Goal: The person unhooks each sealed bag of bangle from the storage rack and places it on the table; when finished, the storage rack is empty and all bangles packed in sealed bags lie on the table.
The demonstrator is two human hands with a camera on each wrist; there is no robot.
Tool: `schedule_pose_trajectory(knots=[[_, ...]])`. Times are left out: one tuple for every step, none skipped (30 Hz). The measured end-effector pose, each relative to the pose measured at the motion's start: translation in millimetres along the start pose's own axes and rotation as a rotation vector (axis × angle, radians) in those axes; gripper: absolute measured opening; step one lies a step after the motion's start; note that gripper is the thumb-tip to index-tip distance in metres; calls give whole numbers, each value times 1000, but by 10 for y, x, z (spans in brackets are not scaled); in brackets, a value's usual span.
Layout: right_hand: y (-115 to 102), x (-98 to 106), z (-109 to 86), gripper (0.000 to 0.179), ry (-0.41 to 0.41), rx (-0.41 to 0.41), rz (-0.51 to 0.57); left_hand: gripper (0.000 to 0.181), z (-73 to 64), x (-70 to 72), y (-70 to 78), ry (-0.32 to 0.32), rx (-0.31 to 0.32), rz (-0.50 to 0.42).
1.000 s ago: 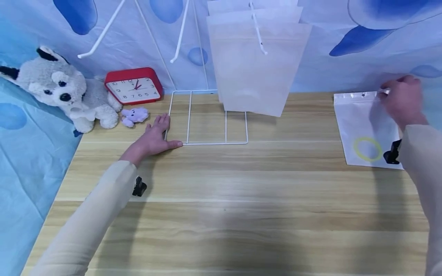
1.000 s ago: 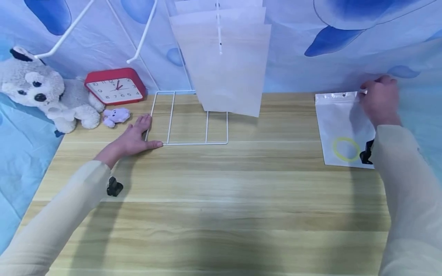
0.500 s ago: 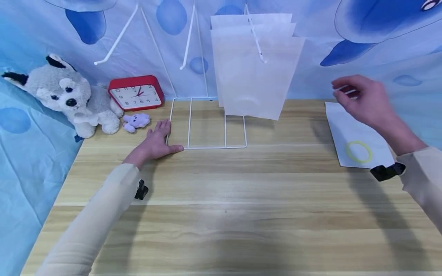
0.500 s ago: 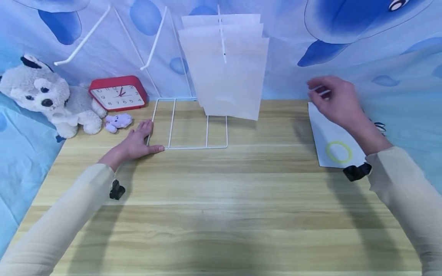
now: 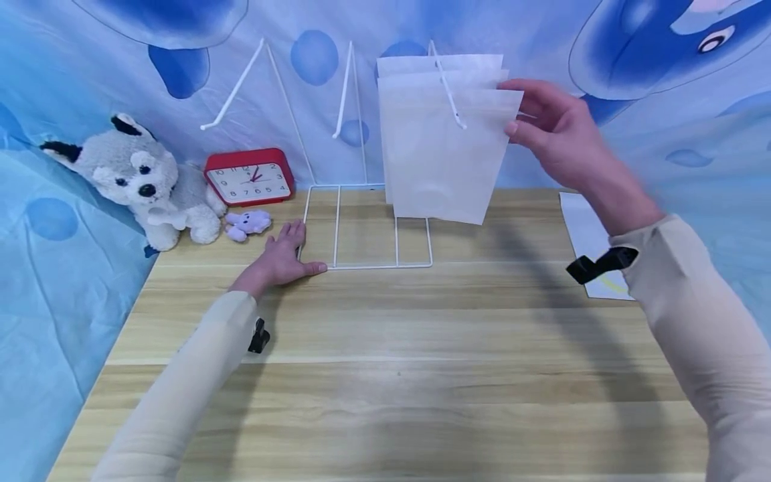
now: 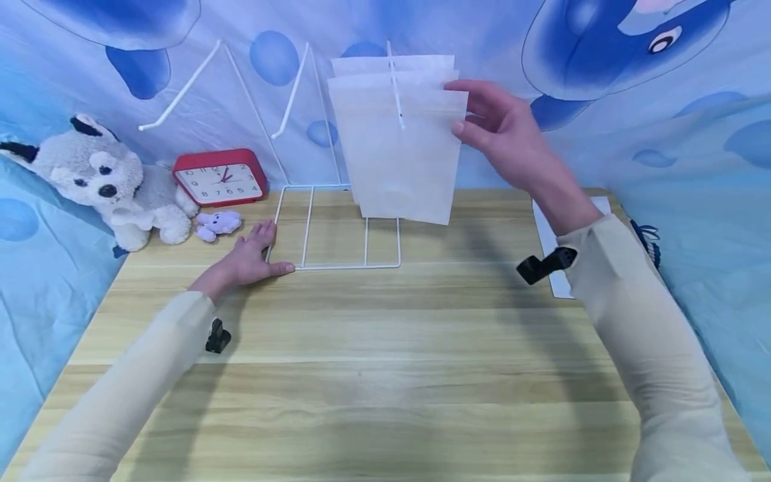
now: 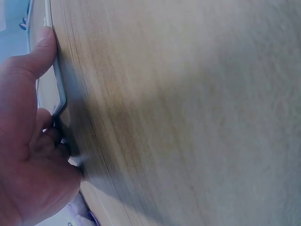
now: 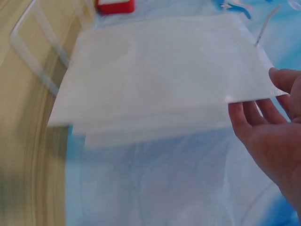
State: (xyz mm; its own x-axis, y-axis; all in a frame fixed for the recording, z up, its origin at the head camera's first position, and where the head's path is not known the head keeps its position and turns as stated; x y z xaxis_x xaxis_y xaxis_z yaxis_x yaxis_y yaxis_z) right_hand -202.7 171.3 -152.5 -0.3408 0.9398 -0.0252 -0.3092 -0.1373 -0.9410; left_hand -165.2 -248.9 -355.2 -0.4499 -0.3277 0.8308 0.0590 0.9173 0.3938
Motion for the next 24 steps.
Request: schedule_pose_trajectory(knots=[[25, -42, 38, 42, -16, -9, 76, 111, 0, -5, -7, -1, 1, 1], [46, -79, 68, 41, -36, -21, 122, 111, -1, -10, -11, -3, 2, -2], [62, -111, 91, 40, -58, -26, 162, 111, -3, -14, -11, -5, 2, -2], [76, -135, 108, 39, -78, -32, 192, 111, -3, -17, -13, -8, 4, -4], [87, -154, 124, 38, -91, -37, 221, 111, -6, -18, -10, -11, 4, -4], [94, -167, 137, 37, -100, -40, 244, 111, -8, -16, -5, -10, 4, -5], [99, -176, 149, 35, -105, -41, 269, 111, -7, -14, -3, -10, 5, -3], [102, -179, 156, 34, -103, -44, 281, 111, -10, -9, 1, -8, 5, -3], [104, -180, 163, 33, -97, -48, 295, 110, -12, -3, 3, -7, 5, 1], [106, -183, 172, 32, -91, -52, 304, 110, -14, 3, 1, -7, 8, 4], [107, -188, 179, 32, -87, -56, 306, 110, -17, 8, 0, -7, 9, 7], [108, -192, 184, 32, -84, -62, 308, 110, -20, 13, -5, -6, 11, 9], [106, -186, 182, 32, -82, -65, 303, 109, -14, 14, 0, -6, 11, 12], [105, -180, 178, 32, -78, -68, 300, 109, -10, 13, 5, -7, 13, 11], [106, -175, 173, 32, -74, -73, 302, 109, -7, 12, 10, -8, 14, 10], [104, -172, 166, 32, -71, -77, 303, 109, -5, 10, 15, -9, 14, 9], [103, -168, 158, 32, -67, -80, 307, 109, -5, 9, 22, -9, 13, 7], [101, -166, 150, 32, -63, -83, 317, 109, -5, 8, 27, -7, 11, 6], [98, -167, 141, 32, -62, -86, 332, 109, -7, 7, 31, -7, 10, 8], [96, -169, 131, 31, -61, -91, 350, 109, -12, 7, 34, -7, 10, 8], [92, -173, 122, 31, -59, -95, 367, 108, -16, 7, 37, -7, 10, 11], [85, -177, 111, 31, -59, -96, 381, 108, -19, 8, 37, -6, 9, 13], [78, -182, 99, 30, -58, -99, 397, 108, -23, 9, 37, -5, 10, 14], [69, -188, 85, 30, -61, -99, 405, 108, -25, 9, 38, -4, 10, 14]])
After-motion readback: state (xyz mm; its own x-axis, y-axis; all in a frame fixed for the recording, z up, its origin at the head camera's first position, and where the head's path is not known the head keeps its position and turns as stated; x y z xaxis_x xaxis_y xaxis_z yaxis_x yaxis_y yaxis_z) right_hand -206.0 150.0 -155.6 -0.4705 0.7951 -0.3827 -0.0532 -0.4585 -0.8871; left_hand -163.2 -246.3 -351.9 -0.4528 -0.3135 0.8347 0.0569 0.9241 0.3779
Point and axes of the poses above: each hand's wrist, its own z-axis towards the middle knuckle, its own x-axis out of the back of the hand, y = z × x, the point moved 6 cm from there along z, towards the middle knuckle, and after that the axes turned 2 degrees about x, right-handed, at the moved point
